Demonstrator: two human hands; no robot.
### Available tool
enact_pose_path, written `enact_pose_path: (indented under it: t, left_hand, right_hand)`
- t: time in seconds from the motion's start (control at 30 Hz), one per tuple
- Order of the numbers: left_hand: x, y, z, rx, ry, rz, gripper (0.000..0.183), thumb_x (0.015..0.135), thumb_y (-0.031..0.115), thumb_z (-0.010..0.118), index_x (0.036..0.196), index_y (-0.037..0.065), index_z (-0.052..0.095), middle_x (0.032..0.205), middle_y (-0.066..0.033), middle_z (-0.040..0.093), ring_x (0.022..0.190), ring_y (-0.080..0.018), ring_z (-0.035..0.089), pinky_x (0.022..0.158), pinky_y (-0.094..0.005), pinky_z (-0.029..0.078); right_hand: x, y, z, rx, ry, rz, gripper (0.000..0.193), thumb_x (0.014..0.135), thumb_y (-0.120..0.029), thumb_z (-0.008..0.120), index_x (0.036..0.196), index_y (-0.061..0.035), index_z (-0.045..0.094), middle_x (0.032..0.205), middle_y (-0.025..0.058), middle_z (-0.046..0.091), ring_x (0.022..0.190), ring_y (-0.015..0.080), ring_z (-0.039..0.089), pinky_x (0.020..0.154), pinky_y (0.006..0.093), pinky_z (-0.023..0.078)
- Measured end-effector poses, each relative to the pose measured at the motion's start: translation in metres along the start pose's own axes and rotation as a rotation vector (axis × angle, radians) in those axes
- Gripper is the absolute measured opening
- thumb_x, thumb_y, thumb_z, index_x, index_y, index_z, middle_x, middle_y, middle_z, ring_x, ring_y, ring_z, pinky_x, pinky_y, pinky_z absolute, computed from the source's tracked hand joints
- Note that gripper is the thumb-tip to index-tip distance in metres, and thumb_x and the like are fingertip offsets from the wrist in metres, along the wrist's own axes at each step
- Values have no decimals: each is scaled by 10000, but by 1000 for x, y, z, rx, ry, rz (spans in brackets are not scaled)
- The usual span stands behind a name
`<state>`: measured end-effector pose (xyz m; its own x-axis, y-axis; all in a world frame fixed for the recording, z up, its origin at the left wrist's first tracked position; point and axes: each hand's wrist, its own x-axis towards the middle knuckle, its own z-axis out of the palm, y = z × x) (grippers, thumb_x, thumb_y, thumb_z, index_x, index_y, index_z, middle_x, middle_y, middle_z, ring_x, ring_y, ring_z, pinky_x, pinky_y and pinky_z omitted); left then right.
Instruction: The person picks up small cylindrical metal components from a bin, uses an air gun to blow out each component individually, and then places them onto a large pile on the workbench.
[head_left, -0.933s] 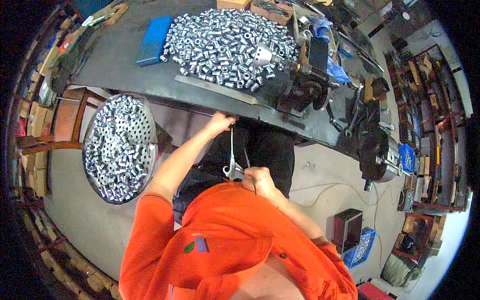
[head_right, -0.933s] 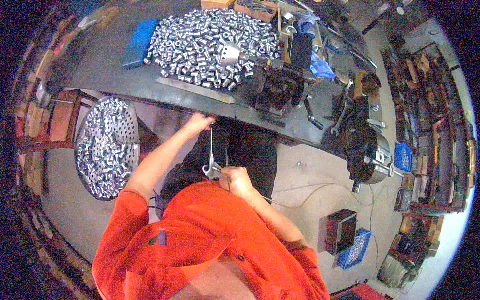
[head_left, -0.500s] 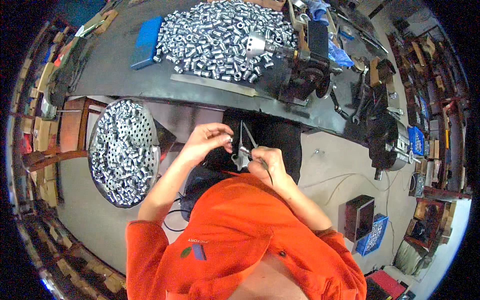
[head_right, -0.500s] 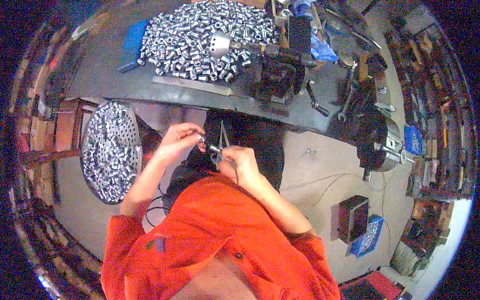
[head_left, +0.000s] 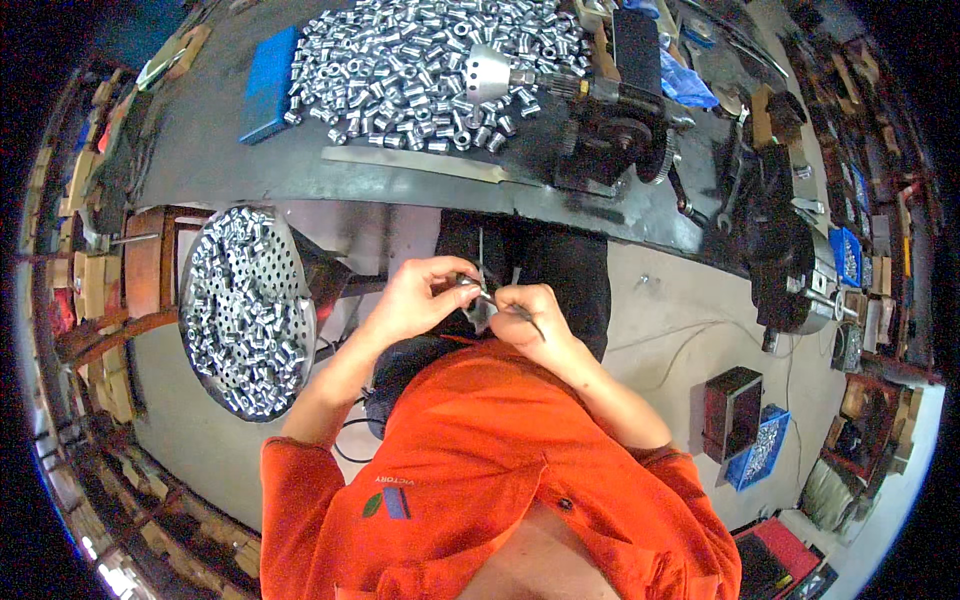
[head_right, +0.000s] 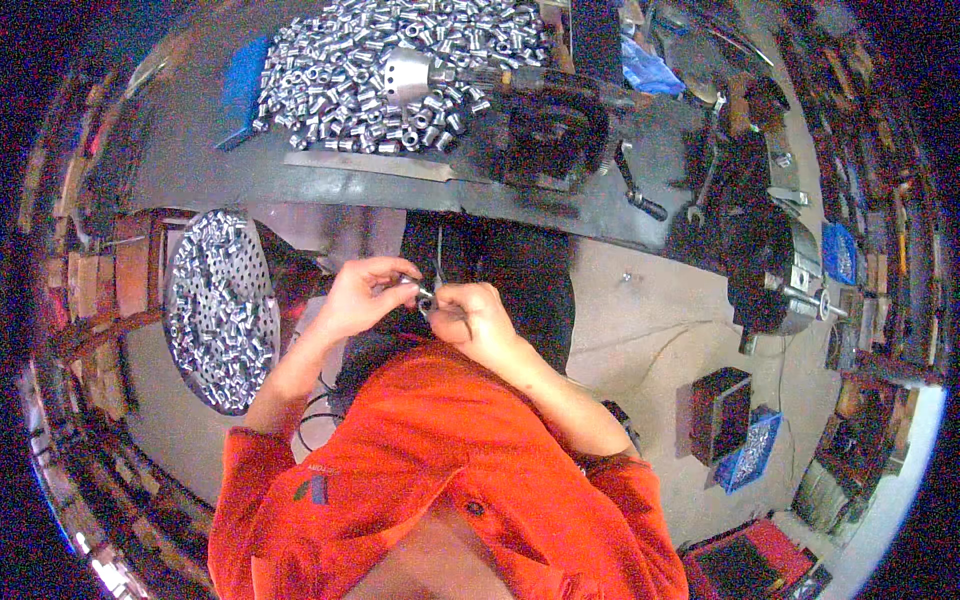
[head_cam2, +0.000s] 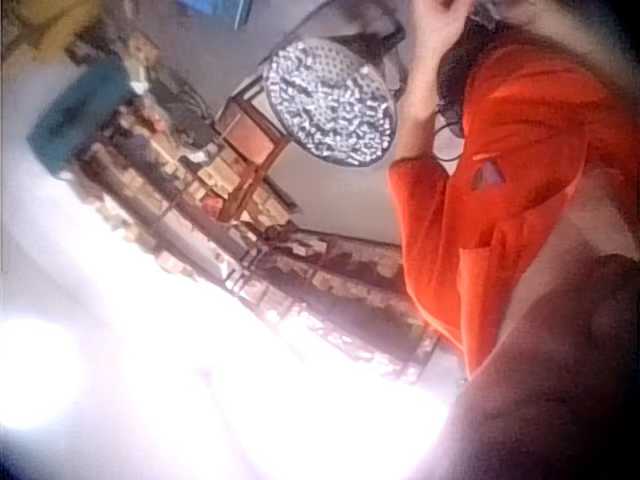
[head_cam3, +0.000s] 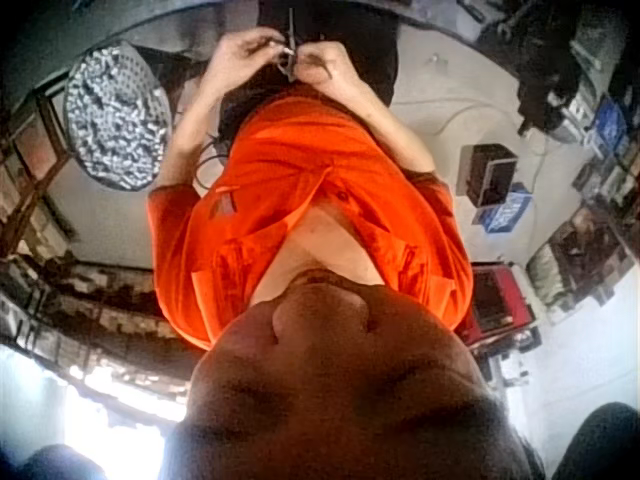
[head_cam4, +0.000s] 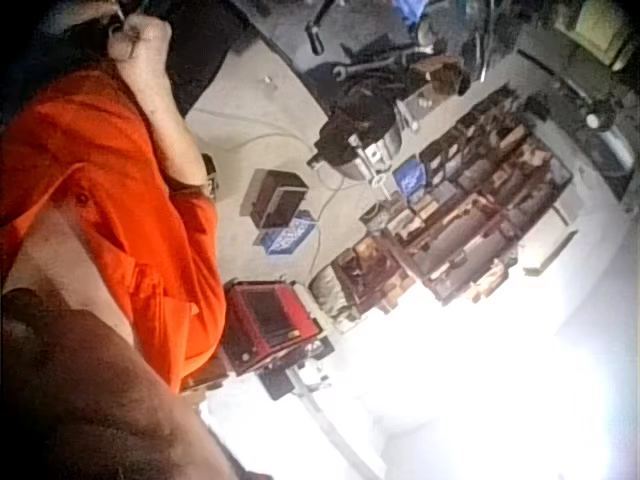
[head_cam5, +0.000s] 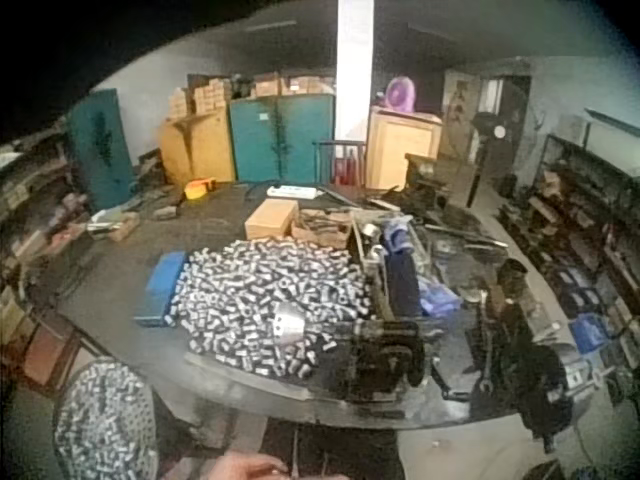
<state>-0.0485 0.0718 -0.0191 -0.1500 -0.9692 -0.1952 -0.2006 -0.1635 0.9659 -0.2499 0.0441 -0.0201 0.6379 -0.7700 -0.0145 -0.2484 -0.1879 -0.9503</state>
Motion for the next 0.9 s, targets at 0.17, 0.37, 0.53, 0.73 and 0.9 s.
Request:
enact_pose_path:
  t: [0.17, 0.37, 0.53, 0.73, 0.9]
  left_hand:
    - [6, 10, -33, 718, 257, 276, 138, 714, 82, 652, 848, 78, 616, 774, -88, 568, 691, -317, 591, 598, -396, 481]
    - [3, 5, -41, 795, 354, 265, 205, 609, 76, 670, 802, 93, 604, 750, -80, 523, 731, -299, 583, 608, -413, 471]
    - [1, 2, -42, 783, 358, 279, 233, 578, 61, 679, 796, 92, 602, 739, -78, 511, 725, -296, 575, 613, -405, 470]
    - [-2, 5, -40, 792, 320, 359, 250, 565, 66, 695, 793, 86, 595, 734, -84, 504, 709, -305, 565, 599, -409, 465]
    - [-1, 3, -32, 812, 210, 412, 302, 561, 105, 711, 831, 94, 577, 755, -90, 518, 716, -316, 568, 601, -419, 465]
  right_hand:
    - [-8, -16, -19, 53, 8, -87, 210, 650, -41, 590, 578, -28, 393, 534, 86, 398, 459, 217, 421, 449, 330, 309]
    - [-4, -53, -22, 122, -110, -284, 280, 631, -72, 605, 574, -50, 332, 537, 76, 321, 454, 241, 363, 445, 348, 261]
    - [-1, -53, -16, 227, -127, -292, 271, 623, -61, 593, 566, -56, 329, 525, 68, 307, 444, 226, 350, 436, 342, 253]
    - [0, -51, -12, 281, -121, -185, 251, 653, -60, 566, 542, -53, 341, 511, 57, 317, 445, 172, 338, 443, 314, 260]
    - [16, -45, -9, 250, -178, -196, 240, 715, -67, 544, 561, -37, 362, 513, 12, 338, 455, 103, 329, 427, 298, 242]
